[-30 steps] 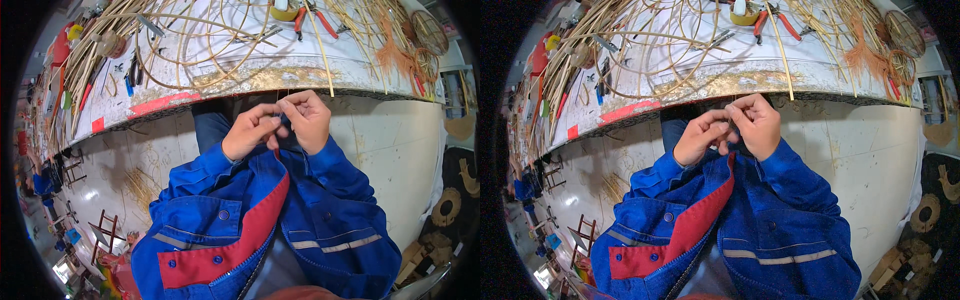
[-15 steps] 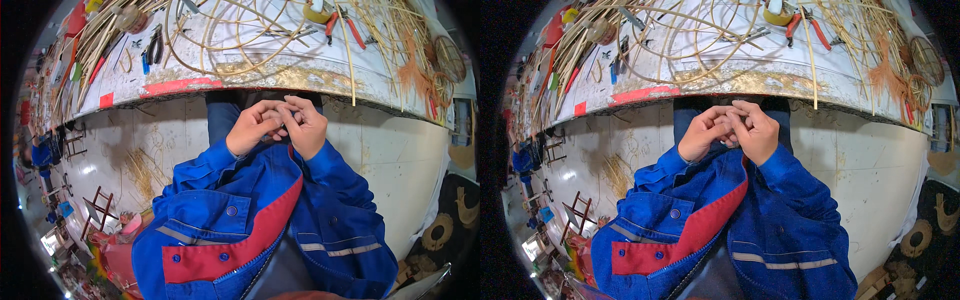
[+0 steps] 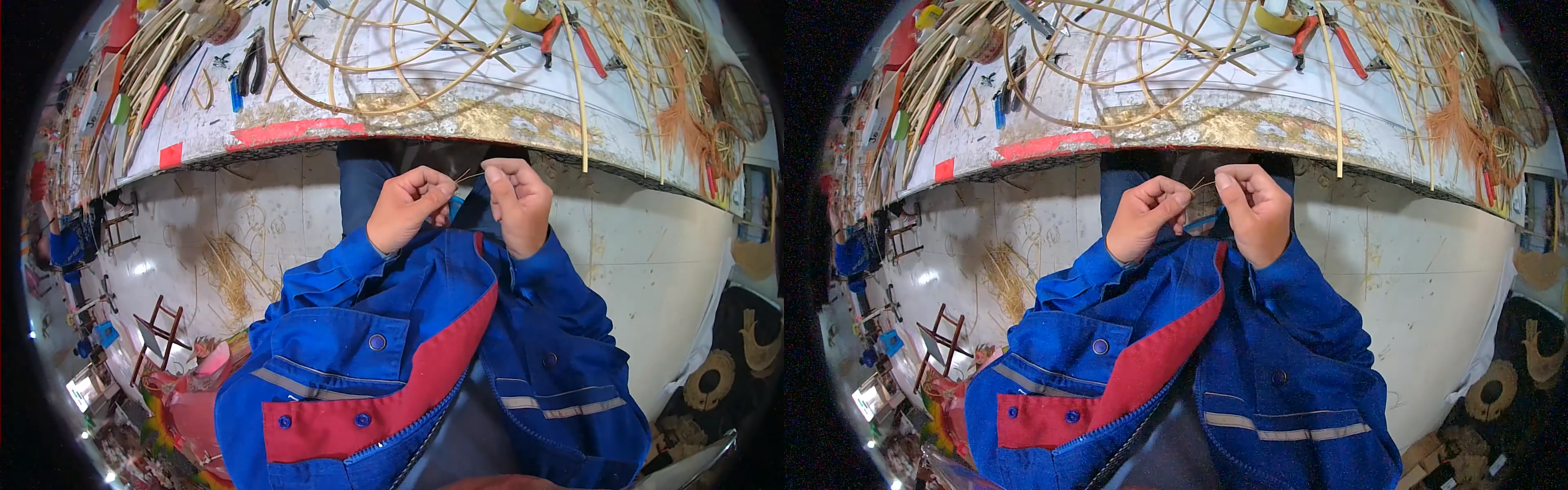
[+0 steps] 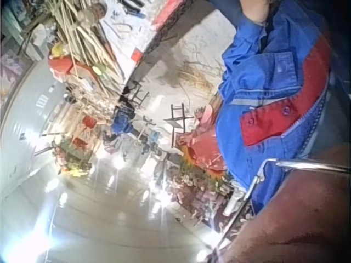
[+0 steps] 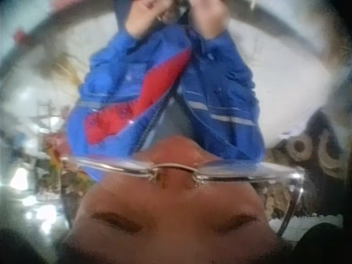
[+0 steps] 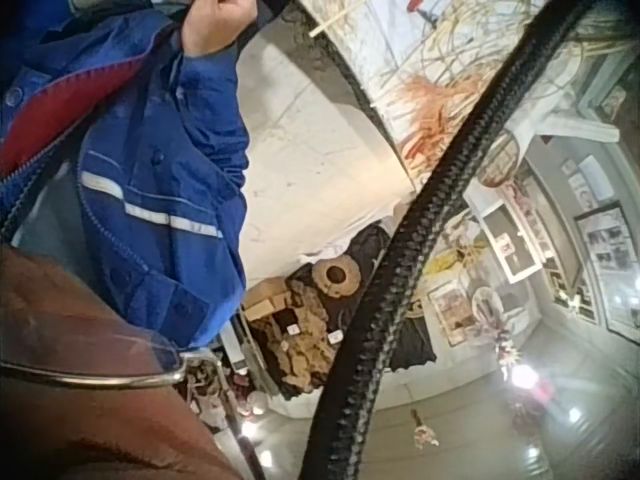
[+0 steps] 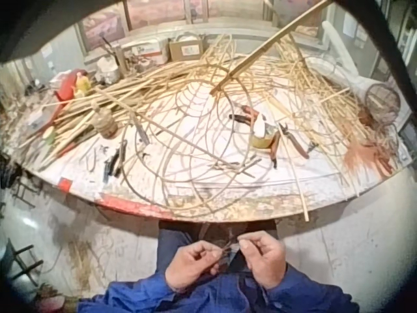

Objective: Manually weaving thin strips of material, possibly wicker or bamboo, to create a structure.

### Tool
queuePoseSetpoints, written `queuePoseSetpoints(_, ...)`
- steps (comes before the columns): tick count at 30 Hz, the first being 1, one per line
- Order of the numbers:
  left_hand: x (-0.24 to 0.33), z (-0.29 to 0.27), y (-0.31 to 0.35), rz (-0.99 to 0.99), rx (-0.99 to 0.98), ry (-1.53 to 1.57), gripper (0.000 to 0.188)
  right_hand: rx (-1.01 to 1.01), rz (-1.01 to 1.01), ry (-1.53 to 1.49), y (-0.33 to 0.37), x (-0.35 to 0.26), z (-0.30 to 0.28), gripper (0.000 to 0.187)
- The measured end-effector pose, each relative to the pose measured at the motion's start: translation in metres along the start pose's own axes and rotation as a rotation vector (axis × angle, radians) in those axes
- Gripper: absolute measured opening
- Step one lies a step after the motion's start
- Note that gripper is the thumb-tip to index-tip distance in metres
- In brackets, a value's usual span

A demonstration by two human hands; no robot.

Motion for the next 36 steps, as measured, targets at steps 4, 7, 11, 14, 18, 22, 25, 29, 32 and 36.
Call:
queuePoseSetpoints(4, 0.003, 0.007, 0.002, 0.041, -0.006, -0.098, 0.017, -0.119, 0.096, -0.045, -0.004, 0.013, 0.011, 0.018)
queuePoseSetpoints(7, 0.002, 0.008, 0.003, 0.053, -0.013, -0.145, 0.017, -0.288, 0.142, -0.071, 0.0, 0.02, 0.023, 0.017)
queuePoseSetpoints(11, 0.002, 0.008, 0.003, 0.048, -0.023, -0.148, 0.016, -0.248, 0.191, -0.204, 0.001, 0.015, 0.021, 0.015)
queuePoseSetpoints(14, 0.002, 0.008, 0.002, 0.038, -0.023, -0.144, 0.015, -0.224, 0.246, -0.297, -0.003, 0.019, 0.013, 0.014)
queuePoseSetpoints(18, 0.002, 0.008, 0.001, 0.036, -0.028, -0.126, 0.015, -0.212, 0.219, -0.297, -0.005, 0.022, 0.011, 0.013)
queuePoseSetpoints(22, 0.003, 0.005, 0.0, 0.026, -0.025, -0.037, 0.015, -0.137, 0.263, -0.385, -0.006, 0.021, 0.008, 0.017)
queuePoseSetpoints(25, 0.006, 0.005, 0.0, -0.013, 0.019, 0.144, 0.016, -0.175, 0.274, -0.431, -0.007, 0.027, 0.007, 0.021)
queuePoseSetpoints(29, 0.001, 0.005, -0.002, -0.024, 0.04, 0.165, 0.017, -0.238, 0.198, -0.331, -0.002, 0.026, 0.019, 0.024)
queuePoseSetpoints(32, -0.001, 0.006, 0.0, -0.047, 0.041, 0.144, 0.016, -0.236, 0.161, -0.244, -0.001, 0.026, 0.024, 0.024)
queuePoseSetpoints(36, -0.008, 0.004, 0.002, -0.072, 0.011, 0.134, 0.016, -0.189, 0.169, -0.212, -0.002, 0.031, 0.019, 0.023)
Point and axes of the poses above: each hand's wrist, its own y-axis away from the middle knuckle, its own z-axis out of the palm, x = y × z, the point moved 8 cm from there along -y, towards the middle knuckle, and after that the axes turned 15 degrees about y, right-handed, at the moved point
